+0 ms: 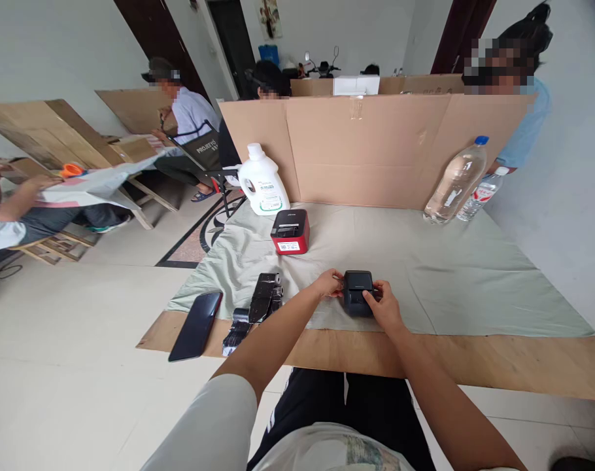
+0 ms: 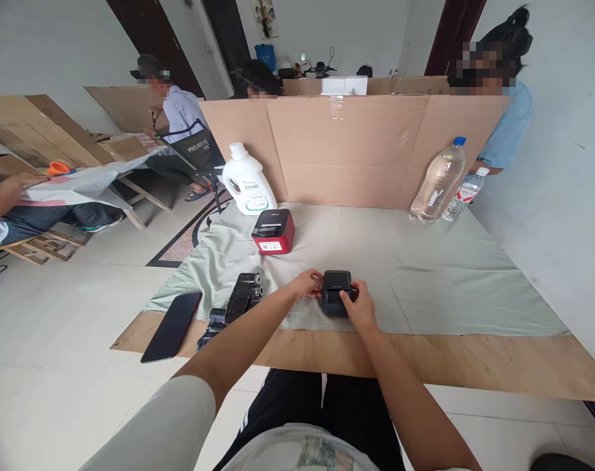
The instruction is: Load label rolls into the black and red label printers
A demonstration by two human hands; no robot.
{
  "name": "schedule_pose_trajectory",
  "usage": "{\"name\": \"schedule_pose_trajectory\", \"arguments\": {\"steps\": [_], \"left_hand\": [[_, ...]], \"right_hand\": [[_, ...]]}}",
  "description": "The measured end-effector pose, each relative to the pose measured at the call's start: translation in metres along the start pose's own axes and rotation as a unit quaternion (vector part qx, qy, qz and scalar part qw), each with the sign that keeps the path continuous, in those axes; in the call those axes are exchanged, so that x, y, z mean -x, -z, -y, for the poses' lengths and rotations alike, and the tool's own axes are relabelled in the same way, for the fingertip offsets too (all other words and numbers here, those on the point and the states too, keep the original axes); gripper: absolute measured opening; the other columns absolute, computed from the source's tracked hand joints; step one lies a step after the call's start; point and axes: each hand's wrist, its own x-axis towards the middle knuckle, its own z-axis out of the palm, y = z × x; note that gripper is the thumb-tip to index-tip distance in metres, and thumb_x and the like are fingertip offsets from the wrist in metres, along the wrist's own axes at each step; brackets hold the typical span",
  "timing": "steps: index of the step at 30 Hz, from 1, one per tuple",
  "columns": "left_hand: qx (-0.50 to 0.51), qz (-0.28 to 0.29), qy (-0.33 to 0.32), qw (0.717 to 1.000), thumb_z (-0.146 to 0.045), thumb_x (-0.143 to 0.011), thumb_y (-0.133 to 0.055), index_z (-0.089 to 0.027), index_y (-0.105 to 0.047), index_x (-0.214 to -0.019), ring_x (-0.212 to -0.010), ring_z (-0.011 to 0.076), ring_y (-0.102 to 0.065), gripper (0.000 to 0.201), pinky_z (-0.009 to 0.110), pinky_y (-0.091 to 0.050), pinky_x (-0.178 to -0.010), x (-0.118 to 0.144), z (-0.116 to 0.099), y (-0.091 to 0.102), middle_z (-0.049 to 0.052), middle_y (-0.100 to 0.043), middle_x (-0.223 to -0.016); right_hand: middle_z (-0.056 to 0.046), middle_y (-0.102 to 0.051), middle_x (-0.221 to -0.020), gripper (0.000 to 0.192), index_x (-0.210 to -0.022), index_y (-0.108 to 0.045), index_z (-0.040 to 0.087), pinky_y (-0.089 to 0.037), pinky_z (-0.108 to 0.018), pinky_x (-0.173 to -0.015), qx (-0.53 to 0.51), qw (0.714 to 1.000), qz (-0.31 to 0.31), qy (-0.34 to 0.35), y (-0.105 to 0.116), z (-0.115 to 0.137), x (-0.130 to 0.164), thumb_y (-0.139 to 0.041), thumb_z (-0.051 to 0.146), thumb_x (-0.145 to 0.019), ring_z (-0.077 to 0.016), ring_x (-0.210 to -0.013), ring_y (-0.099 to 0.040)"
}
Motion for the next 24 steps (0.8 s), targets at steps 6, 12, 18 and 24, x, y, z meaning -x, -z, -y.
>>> {"name": "schedule_pose_trajectory", "arguments": {"steps": [6,12,18,24], "left_hand": [[-0.118,-0.096,-0.195,0.969,-0.001,-0.067,-0.054,-0.014,-0.055,-0.117,-0.096,0.0167,-0.059,0.052,0.029,-0.049,-0.084,0.007,0.01,-0.008,0.01,-0.057,-0.12],[-0.169,-0.012,-0.309,0.936,-0.004,-0.061,-0.06,-0.017,-0.048,-0.13,-0.126,0.0246,-0.043,0.071,0.037,-0.04,-0.102,0.007,0.008,-0.004,0.01,-0.044,-0.139],[-0.175,0.0,-0.305,0.936,-0.016,-0.071,-0.064,-0.016,-0.045,-0.132,-0.115,0.0225,-0.053,0.064,0.035,-0.045,-0.096,0.005,-0.003,0.0,0.011,-0.052,-0.133],[-0.238,-0.199,-0.255,0.916,-0.038,-0.087,-0.052,-0.015,-0.05,-0.117,-0.084,0.0177,-0.062,0.038,0.033,-0.048,-0.079,0.012,-0.015,-0.007,0.011,-0.06,-0.114]], "right_hand": [[-0.013,-0.06,-0.115,0.059,-0.13,-0.045,0.019,-0.052,-0.04,-0.077,-0.008,0.998,-0.028,0.054,-0.004,-0.009,0.003,-0.054,0.047,-0.079,-0.0214,-0.086,-0.062],[-0.013,-0.065,-0.102,0.048,-0.115,-0.053,0.016,-0.052,-0.04,-0.075,-0.002,0.997,-0.05,0.064,-0.007,-0.017,0.01,-0.049,0.053,-0.083,-0.0228,-0.085,-0.063],[-0.013,-0.065,-0.104,0.047,-0.114,-0.054,0.017,-0.051,-0.04,-0.078,0.017,0.992,-0.066,0.106,-0.007,-0.017,0.012,-0.046,0.053,-0.086,-0.0233,-0.089,-0.062],[-0.013,-0.064,-0.105,0.048,-0.114,-0.053,0.016,-0.051,-0.041,-0.079,0.013,0.994,-0.058,0.095,-0.007,-0.017,0.011,-0.046,0.053,-0.085,-0.0237,-0.091,-0.062]]}}
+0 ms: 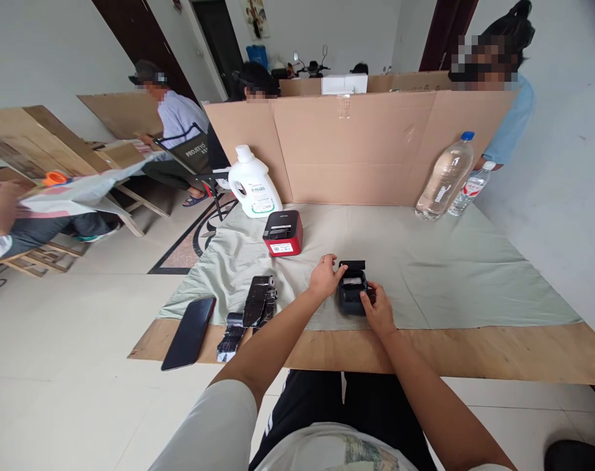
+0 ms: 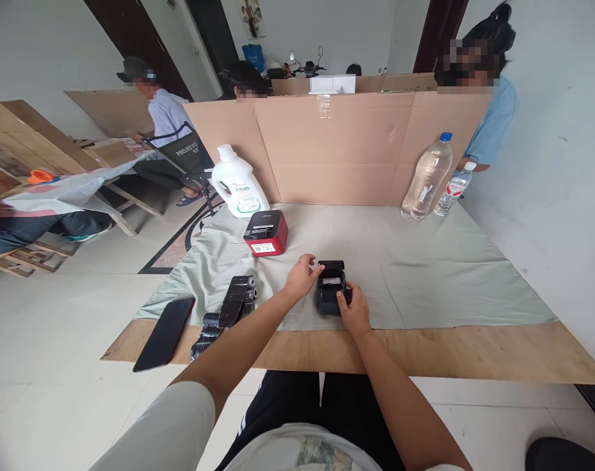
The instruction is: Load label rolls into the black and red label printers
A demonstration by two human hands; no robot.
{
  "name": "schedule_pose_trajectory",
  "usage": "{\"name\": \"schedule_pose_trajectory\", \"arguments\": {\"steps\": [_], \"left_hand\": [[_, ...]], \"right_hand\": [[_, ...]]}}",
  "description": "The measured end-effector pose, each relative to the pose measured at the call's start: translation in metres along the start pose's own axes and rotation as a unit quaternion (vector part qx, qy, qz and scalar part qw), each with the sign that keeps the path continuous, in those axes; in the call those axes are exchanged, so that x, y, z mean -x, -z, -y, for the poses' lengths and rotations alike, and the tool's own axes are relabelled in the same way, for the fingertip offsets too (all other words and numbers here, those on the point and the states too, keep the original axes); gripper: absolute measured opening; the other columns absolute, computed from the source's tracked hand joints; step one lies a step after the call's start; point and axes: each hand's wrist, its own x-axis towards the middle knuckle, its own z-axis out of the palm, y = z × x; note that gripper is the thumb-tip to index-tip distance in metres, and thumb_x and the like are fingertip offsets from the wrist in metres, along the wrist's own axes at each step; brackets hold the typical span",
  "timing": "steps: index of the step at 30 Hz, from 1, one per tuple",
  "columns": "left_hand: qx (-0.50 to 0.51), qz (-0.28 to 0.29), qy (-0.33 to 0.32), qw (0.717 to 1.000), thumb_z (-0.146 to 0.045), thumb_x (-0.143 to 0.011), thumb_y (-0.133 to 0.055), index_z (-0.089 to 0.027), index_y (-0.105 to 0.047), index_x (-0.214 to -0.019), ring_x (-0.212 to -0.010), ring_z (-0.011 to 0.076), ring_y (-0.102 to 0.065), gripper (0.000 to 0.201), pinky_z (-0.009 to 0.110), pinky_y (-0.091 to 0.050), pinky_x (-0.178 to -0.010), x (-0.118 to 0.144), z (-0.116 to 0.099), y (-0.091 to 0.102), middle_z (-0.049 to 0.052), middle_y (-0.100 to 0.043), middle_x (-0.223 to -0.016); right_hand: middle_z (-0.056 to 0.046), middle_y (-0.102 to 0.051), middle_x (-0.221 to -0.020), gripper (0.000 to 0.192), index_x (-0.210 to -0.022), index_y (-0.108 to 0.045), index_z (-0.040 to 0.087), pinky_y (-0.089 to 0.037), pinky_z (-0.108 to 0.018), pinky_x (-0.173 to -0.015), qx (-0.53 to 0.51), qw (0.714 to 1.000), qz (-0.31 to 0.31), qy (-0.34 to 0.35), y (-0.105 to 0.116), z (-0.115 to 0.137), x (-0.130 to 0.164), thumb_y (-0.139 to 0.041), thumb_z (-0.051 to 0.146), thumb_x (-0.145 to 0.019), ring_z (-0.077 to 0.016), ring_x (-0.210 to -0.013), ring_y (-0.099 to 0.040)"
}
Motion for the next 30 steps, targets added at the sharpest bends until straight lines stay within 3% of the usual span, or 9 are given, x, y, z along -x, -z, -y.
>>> {"name": "schedule_pose_trajectory", "arguments": {"steps": [3,8,14,18,22,27,30], "left_hand": [[-0.089,-0.035,-0.012,0.995,-0.033,-0.088,-0.052,-0.016,-0.057,-0.099,-0.085,0.0196,-0.059,0.021,0.033,-0.045,-0.078,0.006,-0.009,-0.004,0.008,-0.064,-0.092],[-0.198,0.061,-0.167,0.964,-0.022,-0.084,-0.054,-0.019,-0.064,-0.089,-0.101,0.0242,-0.052,0.012,0.037,-0.036,-0.087,0.01,-0.019,-0.011,0.007,-0.068,-0.093],[-0.347,0.18,-0.151,0.908,-0.031,-0.081,-0.061,-0.014,-0.07,-0.087,-0.107,0.0299,-0.048,0.019,0.039,-0.032,-0.086,-0.004,-0.041,-0.012,0.013,-0.069,-0.097],[-0.388,0.203,-0.148,0.887,-0.021,-0.08,-0.059,-0.012,-0.071,-0.085,-0.106,0.03,-0.047,0.015,0.04,-0.03,-0.087,-0.011,-0.052,-0.017,0.015,-0.068,-0.094],[-0.37,0.19,-0.133,0.899,-0.018,-0.079,-0.056,-0.013,-0.07,-0.088,-0.107,0.0309,-0.046,0.017,0.041,-0.03,-0.087,-0.012,-0.047,-0.025,0.016,-0.065,-0.101],[-0.284,0.135,-0.133,0.94,-0.021,-0.079,-0.057,-0.009,-0.063,-0.097,-0.107,0.0341,-0.047,0.022,0.044,-0.032,-0.088,-0.006,-0.032,-0.024,0.021,-0.061,-0.105],[-0.22,0.114,-0.126,0.961,-0.021,-0.08,-0.059,-0.012,-0.06,-0.095,-0.106,0.0334,-0.049,0.017,0.045,-0.032,-0.091,0.001,-0.025,-0.02,0.018,-0.063,-0.101]], "right_hand": [[-0.013,-0.064,-0.105,0.048,-0.114,-0.054,0.016,-0.051,-0.041,-0.08,0.002,1.0,-0.002,0.0,0.0,0.0,0.0,-0.046,0.054,-0.085,-0.024,-0.091,-0.062],[-0.014,-0.064,-0.105,0.049,-0.114,-0.053,0.016,-0.051,-0.043,-0.081,-0.001,1.0,-0.004,0.006,0.0,-0.001,0.001,-0.044,0.055,-0.086,-0.0245,-0.092,-0.061],[-0.014,-0.064,-0.105,0.05,-0.113,-0.053,0.015,-0.05,-0.043,-0.082,-0.001,1.0,-0.007,0.011,0.001,-0.002,0.0,-0.038,0.056,-0.088,-0.0246,-0.093,-0.061],[-0.013,-0.065,-0.103,0.05,-0.112,-0.054,0.016,-0.049,-0.042,-0.083,0.001,1.0,-0.007,0.015,0.002,-0.002,-0.001,-0.035,0.056,-0.09,-0.0237,-0.091,-0.061],[-0.013,-0.065,-0.104,0.05,-0.111,-0.055,0.016,-0.048,-0.042,-0.085,0.007,1.0,-0.012,0.02,0.002,-0.002,-0.002,-0.031,0.054,-0.091,-0.0234,-0.093,-0.061],[-0.013,-0.064,-0.105,0.051,-0.112,-0.055,0.016,-0.048,-0.042,-0.087,0.006,0.999,-0.014,0.028,0.001,-0.004,-0.002,-0.031,0.055,-0.091,-0.0234,-0.094,-0.06],[-0.013,-0.063,-0.105,0.053,-0.117,-0.053,0.016,-0.05,-0.041,-0.082,0.001,0.999,-0.006,0.037,0.001,-0.003,-0.001,-0.036,0.057,-0.089,-0.023,-0.09,-0.061]]}}
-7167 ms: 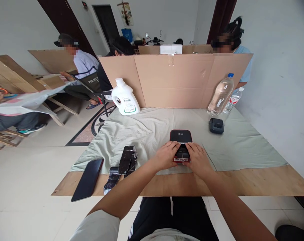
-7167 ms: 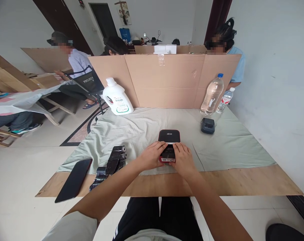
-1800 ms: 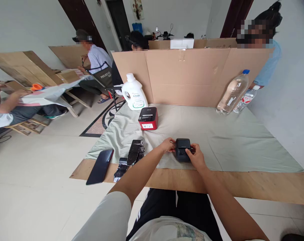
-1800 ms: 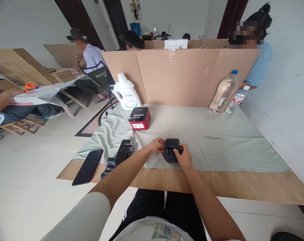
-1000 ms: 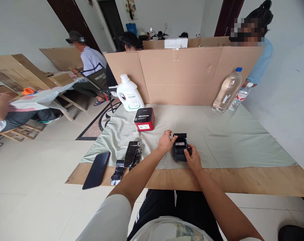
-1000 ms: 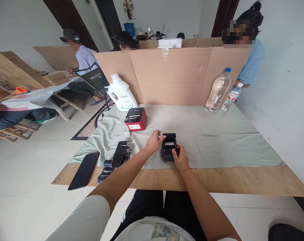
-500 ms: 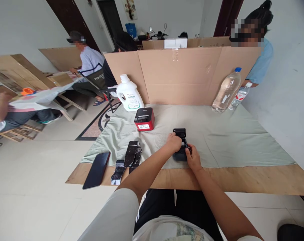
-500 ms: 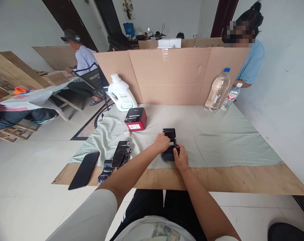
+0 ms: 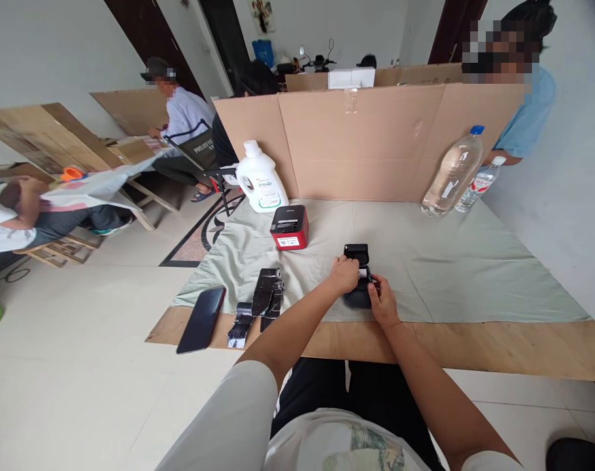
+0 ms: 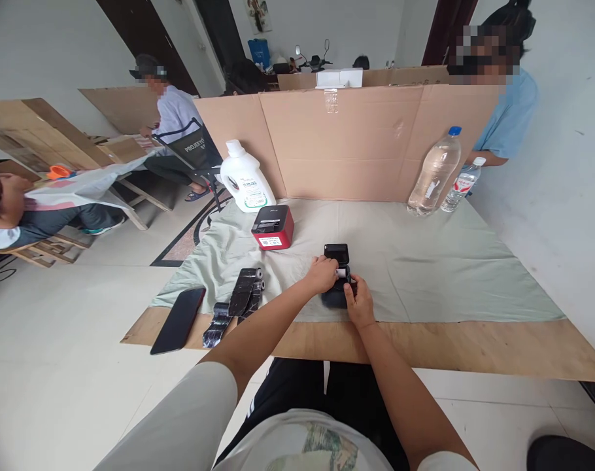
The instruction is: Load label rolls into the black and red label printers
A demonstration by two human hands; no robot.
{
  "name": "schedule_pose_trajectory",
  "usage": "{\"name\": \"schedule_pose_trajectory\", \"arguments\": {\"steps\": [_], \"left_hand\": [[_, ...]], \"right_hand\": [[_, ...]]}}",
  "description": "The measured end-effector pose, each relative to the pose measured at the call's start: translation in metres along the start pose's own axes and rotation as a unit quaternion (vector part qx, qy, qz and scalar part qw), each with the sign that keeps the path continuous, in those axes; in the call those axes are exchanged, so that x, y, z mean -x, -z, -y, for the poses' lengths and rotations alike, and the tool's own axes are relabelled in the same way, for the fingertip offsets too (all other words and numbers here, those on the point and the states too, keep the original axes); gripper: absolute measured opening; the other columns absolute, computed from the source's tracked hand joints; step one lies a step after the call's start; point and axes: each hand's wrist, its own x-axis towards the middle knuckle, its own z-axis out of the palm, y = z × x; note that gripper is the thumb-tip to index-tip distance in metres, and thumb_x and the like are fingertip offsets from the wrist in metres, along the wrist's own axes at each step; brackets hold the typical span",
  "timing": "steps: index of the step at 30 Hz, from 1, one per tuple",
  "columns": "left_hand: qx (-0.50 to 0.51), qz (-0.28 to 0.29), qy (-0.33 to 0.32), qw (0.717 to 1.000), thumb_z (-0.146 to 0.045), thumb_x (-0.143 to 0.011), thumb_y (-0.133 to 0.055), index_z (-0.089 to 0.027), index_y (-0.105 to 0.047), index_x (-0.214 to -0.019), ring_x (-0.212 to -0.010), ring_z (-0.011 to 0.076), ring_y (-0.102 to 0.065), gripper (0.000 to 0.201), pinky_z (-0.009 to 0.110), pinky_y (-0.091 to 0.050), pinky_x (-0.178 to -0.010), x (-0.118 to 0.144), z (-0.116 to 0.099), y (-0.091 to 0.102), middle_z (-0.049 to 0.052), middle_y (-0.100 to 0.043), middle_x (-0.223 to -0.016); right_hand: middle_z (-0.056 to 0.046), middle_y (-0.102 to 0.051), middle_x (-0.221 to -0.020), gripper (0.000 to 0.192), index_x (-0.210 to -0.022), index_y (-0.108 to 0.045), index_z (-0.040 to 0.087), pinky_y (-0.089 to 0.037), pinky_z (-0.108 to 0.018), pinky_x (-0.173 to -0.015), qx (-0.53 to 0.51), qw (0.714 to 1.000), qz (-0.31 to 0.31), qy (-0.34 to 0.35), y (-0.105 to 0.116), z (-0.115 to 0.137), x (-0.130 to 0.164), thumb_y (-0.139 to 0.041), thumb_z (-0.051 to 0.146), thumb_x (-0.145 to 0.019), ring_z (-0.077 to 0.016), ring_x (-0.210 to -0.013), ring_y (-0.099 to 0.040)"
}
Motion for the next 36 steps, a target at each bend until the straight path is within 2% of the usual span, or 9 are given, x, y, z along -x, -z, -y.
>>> {"name": "schedule_pose_trajectory", "arguments": {"steps": [7,9,11,14,17,21,27,32,36], "left_hand": [[0.184,-0.076,0.024,0.98,-0.018,-0.083,-0.054,-0.015,-0.054,-0.108,-0.102,0.0205,-0.056,0.025,0.031,-0.041,-0.09,0.016,0.015,0.011,0.009,-0.062,-0.108],[0.234,-0.058,0.02,0.97,-0.019,-0.083,-0.053,-0.015,-0.054,-0.109,-0.097,0.0179,-0.058,0.027,0.027,-0.043,-0.085,0.024,0.032,0.025,0.007,-0.063,-0.107],[0.239,0.01,0.013,0.971,-0.023,-0.08,-0.055,-0.016,-0.057,-0.105,-0.091,0.0173,-0.06,0.026,0.026,-0.045,-0.08,0.035,0.057,0.042,0.004,-0.065,-0.101],[0.147,0.143,0.032,0.978,-0.026,-0.074,-0.06,-0.019,-0.062,-0.097,-0.087,0.0188,-0.061,0.023,0.025,-0.045,-0.075,0.057,0.098,0.062,0.003,-0.067,-0.095],[0.028,0.197,0.076,0.977,-0.023,-0.069,-0.062,-0.019,-0.065,-0.094,-0.089,0.0217,-0.061,0.025,0.026,-0.044,-0.075,0.075,0.128,0.064,0.004,-0.068,-0.095],[-0.007,0.186,0.06,0.981,-0.023,-0.069,-0.061,-0.019,-0.067,-0.093,-0.095,0.0234,-0.059,0.024,0.027,-0.043,-0.081,0.085,0.147,0.055,0.005,-0.068,-0.094],[-0.054,0.092,0.051,0.993,-0.008,-0.07,-0.049,-0.022,-0.065,-0.103,-0.11,0.0253,-0.051,0.04,0.034,-0.037,-0.094,0.096,0.159,0.057,0.008,-0.062,-0.113],[-0.145,0.124,0.06,0.98,-0.004,-0.059,-0.057,-0.016,-0.065,-0.09,-0.109,0.034,-0.049,0.034,0.048,-0.03,-0.095,0.104,0.156,0.057,0.016,-0.064,-0.097],[-0.161,0.16,0.058,0.972,-0.005,-0.058,-0.058,-0.017,-0.067,-0.078,-0.103,0.0325,-0.054,0.025,0.043,-0.037,-0.09,0.102,0.15,0.069,0.014,-0.066,-0.086]], "right_hand": [[-0.013,-0.063,-0.106,0.055,-0.118,-0.054,0.015,-0.049,-0.042,-0.083,0.008,1.0,0.03,0.002,0.002,0.003,0.001,-0.039,0.059,-0.087,-0.0242,-0.091,-0.06],[-0.013,-0.064,-0.106,0.057,-0.118,-0.054,0.015,-0.049,-0.042,-0.083,0.008,1.0,0.029,0.0,0.003,0.004,0.001,-0.039,0.06,-0.087,-0.0244,-0.092,-0.06],[-0.013,-0.064,-0.106,0.057,-0.117,-0.054,0.015,-0.049,-0.042,-0.082,0.008,1.0,0.028,-0.003,0.003,0.004,0.001,-0.039,0.061,-0.086,-0.0244,-0.091,-0.06],[-0.014,-0.064,-0.106,0.058,-0.117,-0.054,0.015,-0.049,-0.042,-0.082,0.007,1.0,0.025,-0.003,0.003,0.005,0.001,-0.039,0.062,-0.086,-0.0242,-0.09,-0.06],[-0.013,-0.064,-0.106,0.056,-0.116,-0.054,0.016,-0.049,-0.043,-0.082,0.009,1.0,0.022,-0.003,0.001,0.005,0.0,-0.039,0.061,-0.086,-0.0243,-0.09,-0.06],[-0.013,-0.064,-0.105,0.055,-0.116,-0.054,0.016,-0.048,-0.043,-0.083,0.011,1.0,0.021,-0.005,0.001,0.005,0.001,-0.04,0.06,-0.087,-0.0246,-0.091,-0.06],[-0.012,-0.064,-0.104,0.053,-0.116,-0.055,0.017,-0.049,-0.042,-0.083,0.01,1.0,0.017,-0.008,0.001,0.004,0.002,-0.039,0.059,-0.087,-0.024,-0.09,-0.06],[-0.013,-0.064,-0.103,0.053,-0.115,-0.055,0.016,-0.049,-0.042,-0.083,0.007,1.0,0.016,-0.01,0.001,0.005,0.001,-0.038,0.058,-0.088,-0.0237,-0.089,-0.061],[-0.013,-0.064,-0.104,0.051,-0.114,-0.055,0.017,-0.049,-0.043,-0.083,0.01,1.0,0.014,-0.009,0.0,0.003,0.001,-0.037,0.057,-0.088,-0.0243,-0.091,-0.06]]}}
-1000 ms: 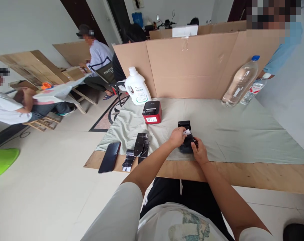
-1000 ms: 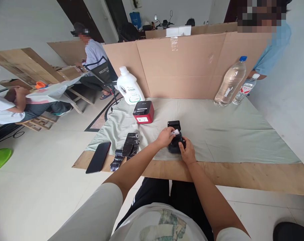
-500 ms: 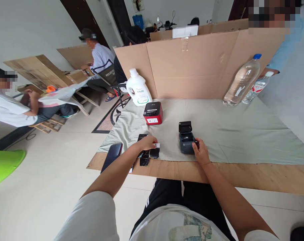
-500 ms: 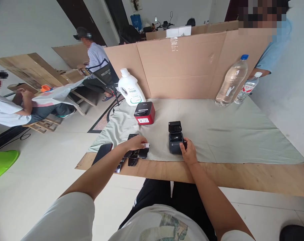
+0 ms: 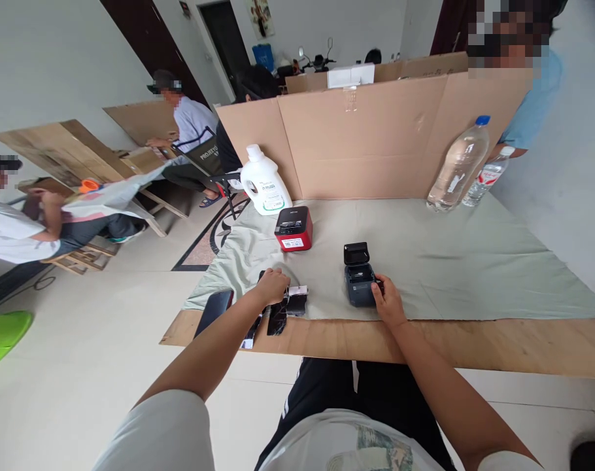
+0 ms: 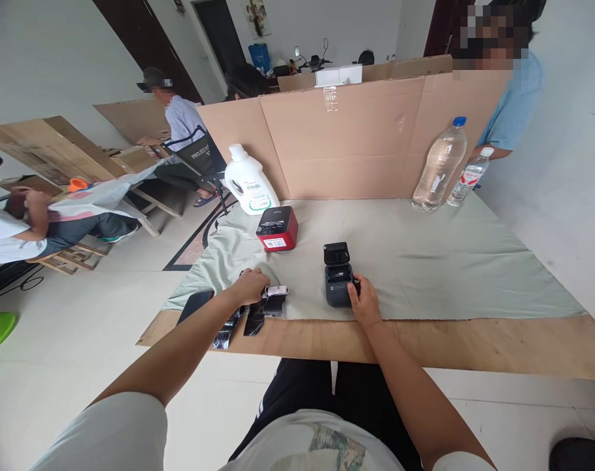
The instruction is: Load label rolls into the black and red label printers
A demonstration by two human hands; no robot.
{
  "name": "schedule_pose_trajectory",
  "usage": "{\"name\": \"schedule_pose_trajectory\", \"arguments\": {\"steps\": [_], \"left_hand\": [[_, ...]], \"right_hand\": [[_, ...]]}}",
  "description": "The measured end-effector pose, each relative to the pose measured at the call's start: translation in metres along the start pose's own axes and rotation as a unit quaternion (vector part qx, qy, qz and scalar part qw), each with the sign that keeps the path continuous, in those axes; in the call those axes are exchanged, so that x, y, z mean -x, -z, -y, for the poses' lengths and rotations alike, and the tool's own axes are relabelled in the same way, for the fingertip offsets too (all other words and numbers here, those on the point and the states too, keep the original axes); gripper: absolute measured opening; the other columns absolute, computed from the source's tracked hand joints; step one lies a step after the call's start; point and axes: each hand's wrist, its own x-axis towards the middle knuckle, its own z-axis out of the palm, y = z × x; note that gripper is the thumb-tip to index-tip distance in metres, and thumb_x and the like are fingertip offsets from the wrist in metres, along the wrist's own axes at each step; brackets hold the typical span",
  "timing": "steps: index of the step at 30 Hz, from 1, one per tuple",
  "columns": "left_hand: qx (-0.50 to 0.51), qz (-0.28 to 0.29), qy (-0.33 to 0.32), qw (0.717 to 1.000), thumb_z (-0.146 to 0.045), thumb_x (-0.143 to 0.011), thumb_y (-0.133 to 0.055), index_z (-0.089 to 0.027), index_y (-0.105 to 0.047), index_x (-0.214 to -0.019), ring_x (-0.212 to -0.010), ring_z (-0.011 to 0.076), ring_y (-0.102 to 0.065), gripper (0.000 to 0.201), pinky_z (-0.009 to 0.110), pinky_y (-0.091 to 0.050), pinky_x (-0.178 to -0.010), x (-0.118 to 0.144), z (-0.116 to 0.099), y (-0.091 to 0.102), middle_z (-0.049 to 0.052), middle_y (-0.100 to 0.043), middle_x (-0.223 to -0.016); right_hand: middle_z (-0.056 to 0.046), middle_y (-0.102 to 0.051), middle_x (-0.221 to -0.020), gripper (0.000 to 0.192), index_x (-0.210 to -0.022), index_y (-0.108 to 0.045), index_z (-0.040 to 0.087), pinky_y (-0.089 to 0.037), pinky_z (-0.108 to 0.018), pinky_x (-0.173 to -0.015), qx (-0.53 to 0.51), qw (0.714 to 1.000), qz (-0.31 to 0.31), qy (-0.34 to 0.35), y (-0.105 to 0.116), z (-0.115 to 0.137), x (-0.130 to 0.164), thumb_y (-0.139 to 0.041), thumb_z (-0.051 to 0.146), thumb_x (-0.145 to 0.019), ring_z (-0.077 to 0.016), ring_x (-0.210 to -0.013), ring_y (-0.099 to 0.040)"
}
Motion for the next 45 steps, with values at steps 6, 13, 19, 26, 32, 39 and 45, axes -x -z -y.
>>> {"name": "schedule_pose_trajectory", "arguments": {"steps": [6,13,19,26,32,39,45], "left_hand": [[0.144,0.218,-0.109,0.959,-0.013,-0.052,-0.067,-0.023,-0.07,-0.091,-0.075,0.0207,-0.061,0.039,0.026,-0.044,-0.066,0.017,-0.016,0.059,0.0,-0.066,-0.076],[0.435,0.181,-0.238,0.849,-0.018,-0.066,-0.062,-0.018,-0.059,-0.103,-0.082,0.0157,-0.061,0.038,0.026,-0.048,-0.071,-0.025,-0.092,0.075,0.002,-0.066,-0.093],[0.348,-0.007,-0.242,0.906,-0.013,-0.062,-0.059,-0.016,-0.062,-0.096,-0.087,0.0194,-0.06,0.034,0.03,-0.048,-0.078,-0.096,-0.134,0.052,0.004,-0.065,-0.093],[0.195,-0.059,-0.17,0.964,-0.021,-0.071,-0.062,-0.018,-0.06,-0.104,-0.096,0.0234,-0.059,0.033,0.03,-0.046,-0.08,-0.109,-0.144,0.038,0.008,-0.067,-0.1],[0.067,-0.092,-0.137,0.984,-0.024,-0.075,-0.061,-0.018,-0.063,-0.099,-0.097,0.0268,-0.058,0.025,0.037,-0.042,-0.087,-0.105,-0.159,0.034,0.008,-0.065,-0.096],[0.089,-0.18,-0.135,0.97,-0.025,-0.075,-0.064,-0.018,-0.067,-0.093,-0.099,0.0264,-0.055,0.019,0.038,-0.042,-0.086,-0.106,-0.158,0.02,0.009,-0.06,-0.099],[0.289,-0.363,-0.1,0.88,-0.03,-0.088,-0.049,-0.018,-0.063,-0.102,-0.106,0.0223,-0.052,0.023,0.037,-0.041,-0.095,-0.104,-0.139,0.009,0.009,-0.059,-0.103]], "right_hand": [[-0.013,-0.061,-0.106,0.047,-0.115,-0.053,0.018,-0.049,-0.046,-0.084,0.019,0.999,-0.028,0.036,-0.003,0.0,0.001,-0.038,0.054,-0.089,-0.0248,-0.093,-0.058],[-0.016,-0.053,-0.119,0.057,-0.123,-0.048,0.018,-0.041,-0.053,-0.097,0.075,0.984,-0.068,0.145,-0.001,0.012,0.005,-0.061,0.05,-0.078,-0.0301,-0.112,-0.048],[-0.011,-0.049,-0.123,0.043,-0.119,-0.057,0.027,-0.045,-0.049,-0.09,0.101,0.98,-0.022,0.167,0.007,0.017,0.008,-0.062,0.036,-0.077,-0.0293,-0.111,-0.047],[-0.008,-0.055,-0.113,0.03,-0.099,-0.069,0.028,-0.047,-0.045,-0.087,0.091,0.981,-0.008,0.171,0.01,0.017,0.006,-0.051,0.017,-0.078,-0.0264,-0.105,-0.048],[-0.01,-0.054,-0.109,0.033,-0.102,-0.066,0.022,-0.046,-0.045,-0.09,0.089,0.976,-0.044,0.192,0.009,0.017,0.003,-0.049,0.01,-0.076,-0.0252,-0.102,-0.048],[-0.011,-0.052,-0.112,0.032,-0.106,-0.063,0.02,-0.044,-0.045,-0.092,0.094,0.978,-0.036,0.184,0.008,0.018,0.001,-0.049,0.012,-0.077,-0.0256,-0.104,-0.047],[-0.011,-0.052,-0.112,0.034,-0.107,-0.06,0.018,-0.043,-0.045,-0.092,0.087,0.98,-0.015,0.176,0.008,0.017,0.003,-0.052,0.016,-0.074,-0.0264,-0.104,-0.047]]}}
